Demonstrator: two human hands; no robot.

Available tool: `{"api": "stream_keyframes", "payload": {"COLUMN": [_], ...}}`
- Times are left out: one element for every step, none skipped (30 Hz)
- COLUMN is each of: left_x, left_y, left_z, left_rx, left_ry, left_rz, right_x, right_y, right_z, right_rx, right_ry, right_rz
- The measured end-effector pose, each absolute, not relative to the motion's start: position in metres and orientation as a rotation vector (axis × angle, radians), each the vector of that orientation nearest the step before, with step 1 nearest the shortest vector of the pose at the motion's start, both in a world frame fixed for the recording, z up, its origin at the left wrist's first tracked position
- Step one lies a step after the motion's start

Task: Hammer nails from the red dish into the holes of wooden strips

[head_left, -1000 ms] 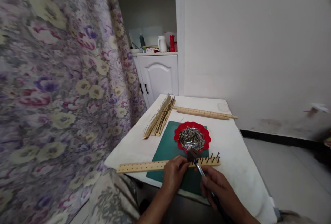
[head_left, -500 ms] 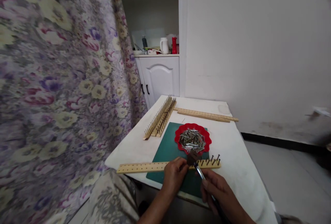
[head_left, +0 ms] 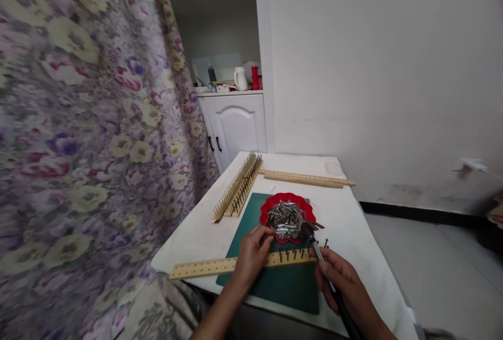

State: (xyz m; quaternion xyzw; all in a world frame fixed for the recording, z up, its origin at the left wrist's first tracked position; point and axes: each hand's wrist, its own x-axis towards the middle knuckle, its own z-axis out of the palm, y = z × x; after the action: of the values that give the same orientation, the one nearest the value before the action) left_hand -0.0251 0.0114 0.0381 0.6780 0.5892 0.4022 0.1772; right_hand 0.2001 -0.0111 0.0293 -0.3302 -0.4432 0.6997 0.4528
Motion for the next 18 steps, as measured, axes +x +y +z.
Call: {"api": "stream_keyframes", "payload": {"left_x": [-0.023, -0.020, -0.017, -0.013, -0.009, -0.006, -0.003, -0.001, 0.001, 0.002, 0.003, 0.003, 0.003, 0.003, 0.003, 0.003, 0.003, 0.004], "left_y": [0.022, 0.033, 0.045, 0.057, 0.068, 0.078, 0.087, 0.095, 0.101, 0.105, 0.108, 0.110, 0.111, 0.111, 0.112, 0.112, 0.113, 0.113], "left_z": [0.043, 0.047, 0.050, 0.051, 0.050, 0.049, 0.046, 0.043, 0.039, 0.036, 0.033, 0.031, 0.029, 0.028, 0.027, 0.026, 0.026, 0.026], "left_rx": [1.989, 2.062, 2.123, 2.164, 2.187, 2.189, 2.186, 2.180, 2.174, 2.171, 2.168, 2.165, 2.162, 2.158, 2.152, 2.145, 2.137, 2.129], "left_ry": [1.665, 1.676, 1.706, 1.758, 1.812, 1.847, 1.877, 1.901, 1.920, 1.939, 1.955, 1.969, 1.980, 1.989, 1.999, 2.008, 2.017, 2.024], "left_rz": [1.077, 0.989, 0.888, 0.777, 0.662, 0.606, 0.564, 0.538, 0.527, 0.512, 0.498, 0.488, 0.479, 0.473, 0.469, 0.468, 0.472, 0.479], "right_x": [0.200, 0.201, 0.201, 0.201, 0.202, 0.202, 0.203, 0.204, 0.204, 0.204, 0.205, 0.205, 0.205, 0.205, 0.205, 0.204, 0.204, 0.204], "right_y": [-0.011, -0.011, -0.011, -0.011, -0.011, -0.010, -0.010, -0.009, -0.008, -0.008, -0.007, -0.007, -0.007, -0.007, -0.007, -0.007, -0.007, -0.008], "right_z": [0.030, 0.032, 0.033, 0.034, 0.035, 0.035, 0.036, 0.036, 0.036, 0.036, 0.036, 0.036, 0.036, 0.036, 0.036, 0.036, 0.036, 0.037], "right_rx": [-0.816, -0.815, -0.815, -0.814, -0.812, -0.810, -0.808, -0.806, -0.804, -0.801, -0.798, -0.795, -0.792, -0.790, -0.789, -0.788, -0.788, -0.787], "right_ry": [-1.090, -1.087, -1.084, -1.081, -1.079, -1.077, -1.076, -1.075, -1.074, -1.073, -1.071, -1.070, -1.069, -1.067, -1.066, -1.065, -1.063, -1.062], "right_rz": [1.724, 1.720, 1.716, 1.712, 1.708, 1.705, 1.702, 1.700, 1.699, 1.698, 1.699, 1.703, 1.709, 1.716, 1.721, 1.726, 1.728, 1.728]}}
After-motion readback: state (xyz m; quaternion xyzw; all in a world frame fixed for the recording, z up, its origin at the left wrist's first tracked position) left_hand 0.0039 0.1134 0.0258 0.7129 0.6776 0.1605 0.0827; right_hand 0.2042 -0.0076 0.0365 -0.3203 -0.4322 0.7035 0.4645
